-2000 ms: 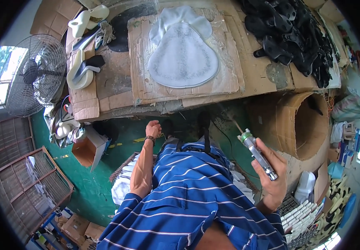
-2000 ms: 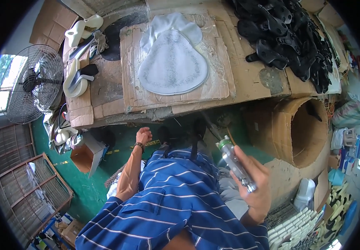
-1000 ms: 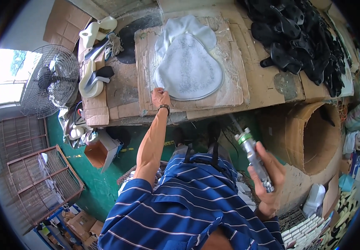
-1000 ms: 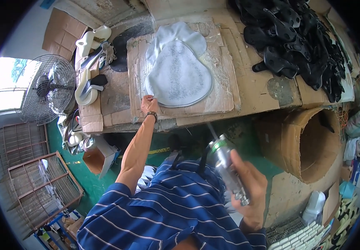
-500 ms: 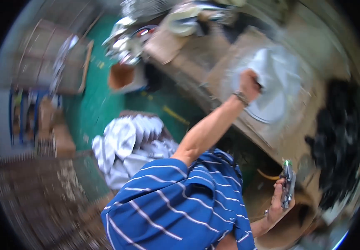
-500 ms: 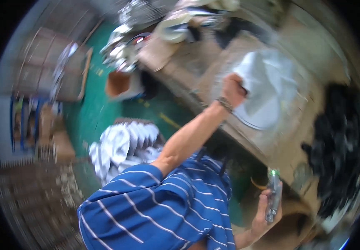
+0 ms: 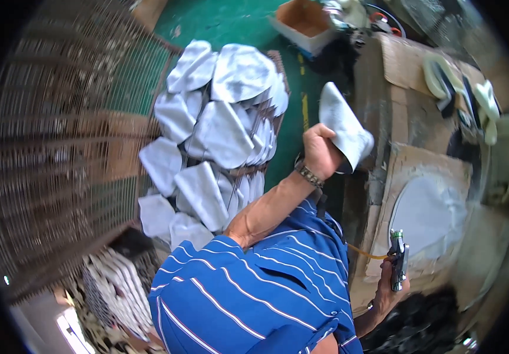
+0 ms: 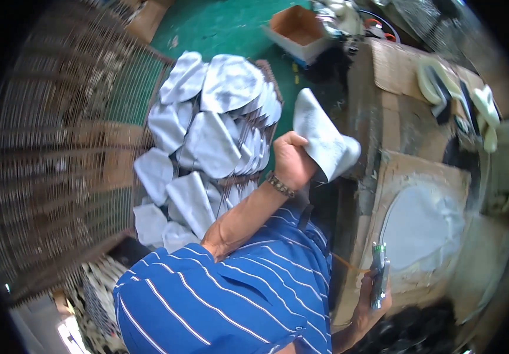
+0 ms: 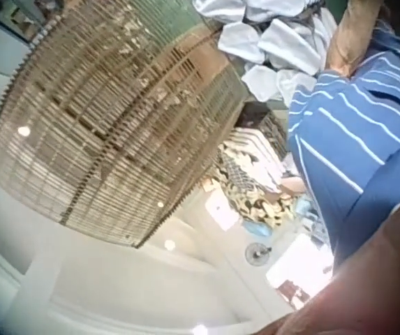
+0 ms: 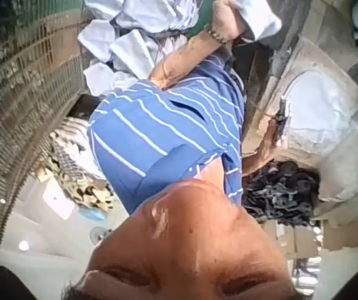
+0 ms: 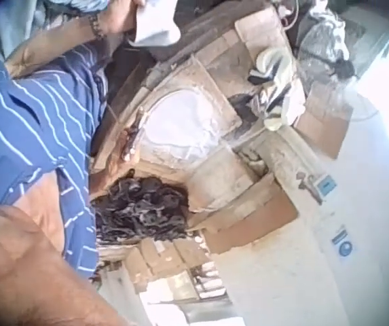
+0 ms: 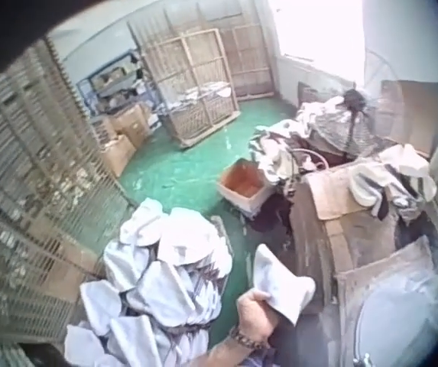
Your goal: Applying adhesive to fabric components using a spray gun and organizing them on a rack for drying.
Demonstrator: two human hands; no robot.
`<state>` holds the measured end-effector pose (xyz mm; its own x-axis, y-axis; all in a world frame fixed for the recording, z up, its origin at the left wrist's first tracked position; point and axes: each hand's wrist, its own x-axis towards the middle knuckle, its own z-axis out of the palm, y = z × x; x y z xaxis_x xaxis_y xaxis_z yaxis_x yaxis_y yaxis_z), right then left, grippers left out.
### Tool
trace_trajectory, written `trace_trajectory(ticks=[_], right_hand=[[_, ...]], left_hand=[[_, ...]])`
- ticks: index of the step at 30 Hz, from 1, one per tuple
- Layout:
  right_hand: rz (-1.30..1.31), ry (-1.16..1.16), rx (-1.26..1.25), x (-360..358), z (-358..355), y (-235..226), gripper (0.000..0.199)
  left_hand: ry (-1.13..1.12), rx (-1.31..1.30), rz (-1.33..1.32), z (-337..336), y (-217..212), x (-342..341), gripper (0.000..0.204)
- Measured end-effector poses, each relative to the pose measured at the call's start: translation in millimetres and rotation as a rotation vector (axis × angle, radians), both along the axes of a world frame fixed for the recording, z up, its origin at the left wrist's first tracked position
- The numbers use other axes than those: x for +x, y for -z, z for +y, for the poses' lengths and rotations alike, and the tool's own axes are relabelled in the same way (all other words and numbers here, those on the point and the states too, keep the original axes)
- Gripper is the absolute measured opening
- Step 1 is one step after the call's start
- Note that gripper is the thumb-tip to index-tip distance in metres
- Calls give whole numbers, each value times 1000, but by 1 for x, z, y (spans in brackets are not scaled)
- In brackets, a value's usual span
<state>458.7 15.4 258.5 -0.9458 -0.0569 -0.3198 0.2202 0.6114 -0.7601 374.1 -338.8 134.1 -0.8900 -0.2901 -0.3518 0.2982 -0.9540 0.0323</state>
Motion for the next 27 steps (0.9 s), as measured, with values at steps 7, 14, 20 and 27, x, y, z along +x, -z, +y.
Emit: trace_trajectory(ticks=[7,14,20,27], right_hand=[[-14,-251,101,-46,-74,1,32],[6,-477,29,-58,-147,-4,24],[-30,-728,-27,-55,-144,19,46],[-39,-824,-124,-18,-139,8,53]], left_hand=[[-497,-49,-159,-93,4,90,47],[-748,-376,-279,-121,-15,141,55],[-737,-891,-627,-146,-24,201,61],[-972,-1020,-834,-228,-46,322,81]])
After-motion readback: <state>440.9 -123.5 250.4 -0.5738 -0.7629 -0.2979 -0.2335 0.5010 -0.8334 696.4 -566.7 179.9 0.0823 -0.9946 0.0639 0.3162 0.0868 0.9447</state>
